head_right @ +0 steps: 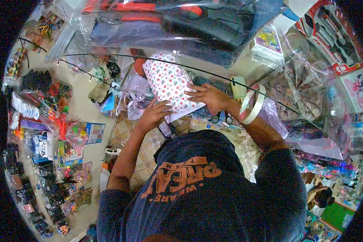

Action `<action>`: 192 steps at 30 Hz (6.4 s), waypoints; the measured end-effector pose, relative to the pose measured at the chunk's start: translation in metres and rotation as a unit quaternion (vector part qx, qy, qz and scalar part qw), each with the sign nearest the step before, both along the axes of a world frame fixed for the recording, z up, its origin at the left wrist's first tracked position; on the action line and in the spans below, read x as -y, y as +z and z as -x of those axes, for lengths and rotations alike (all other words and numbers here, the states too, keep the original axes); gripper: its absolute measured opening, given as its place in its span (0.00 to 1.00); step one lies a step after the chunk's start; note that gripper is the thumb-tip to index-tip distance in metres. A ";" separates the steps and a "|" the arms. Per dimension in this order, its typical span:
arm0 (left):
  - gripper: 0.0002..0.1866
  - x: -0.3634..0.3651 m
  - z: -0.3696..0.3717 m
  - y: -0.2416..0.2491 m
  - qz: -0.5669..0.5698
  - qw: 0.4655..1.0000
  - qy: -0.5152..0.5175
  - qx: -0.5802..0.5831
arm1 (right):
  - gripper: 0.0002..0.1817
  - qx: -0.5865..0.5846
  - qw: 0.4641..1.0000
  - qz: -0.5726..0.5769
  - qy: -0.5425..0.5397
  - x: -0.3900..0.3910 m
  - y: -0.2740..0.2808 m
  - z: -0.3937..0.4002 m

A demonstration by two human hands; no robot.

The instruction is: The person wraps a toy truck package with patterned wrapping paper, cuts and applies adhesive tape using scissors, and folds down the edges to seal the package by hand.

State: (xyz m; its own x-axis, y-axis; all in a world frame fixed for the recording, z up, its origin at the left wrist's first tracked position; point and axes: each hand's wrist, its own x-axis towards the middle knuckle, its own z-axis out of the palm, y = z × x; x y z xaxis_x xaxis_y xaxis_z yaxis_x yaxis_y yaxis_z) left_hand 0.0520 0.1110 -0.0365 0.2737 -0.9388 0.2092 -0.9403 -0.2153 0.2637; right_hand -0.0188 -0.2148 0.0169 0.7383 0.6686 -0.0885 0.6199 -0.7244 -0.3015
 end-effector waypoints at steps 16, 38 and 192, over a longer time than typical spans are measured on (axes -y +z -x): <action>0.37 0.037 0.063 0.027 0.140 0.954 0.258 -0.055 | 0.33 0.109 0.964 -0.165 -0.175 -0.024 -0.036 0.029; 0.50 0.075 0.085 0.032 0.130 0.890 0.438 -0.006 | 0.14 0.096 0.685 -0.442 -0.571 -0.079 -0.078 0.041; 0.19 -0.013 -0.011 0.005 0.272 0.921 0.228 -0.159 | 0.24 0.168 0.956 -0.234 -0.053 -0.063 -0.045 -0.026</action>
State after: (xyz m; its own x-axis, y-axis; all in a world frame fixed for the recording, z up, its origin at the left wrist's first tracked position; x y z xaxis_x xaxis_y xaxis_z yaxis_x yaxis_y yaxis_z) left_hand 0.0630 0.1237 -0.0312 0.7423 -0.4911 0.4559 -0.6411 -0.3227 0.6963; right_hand 0.0072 -0.1518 -0.0281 0.7383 0.4967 0.4563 0.6694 -0.6230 -0.4048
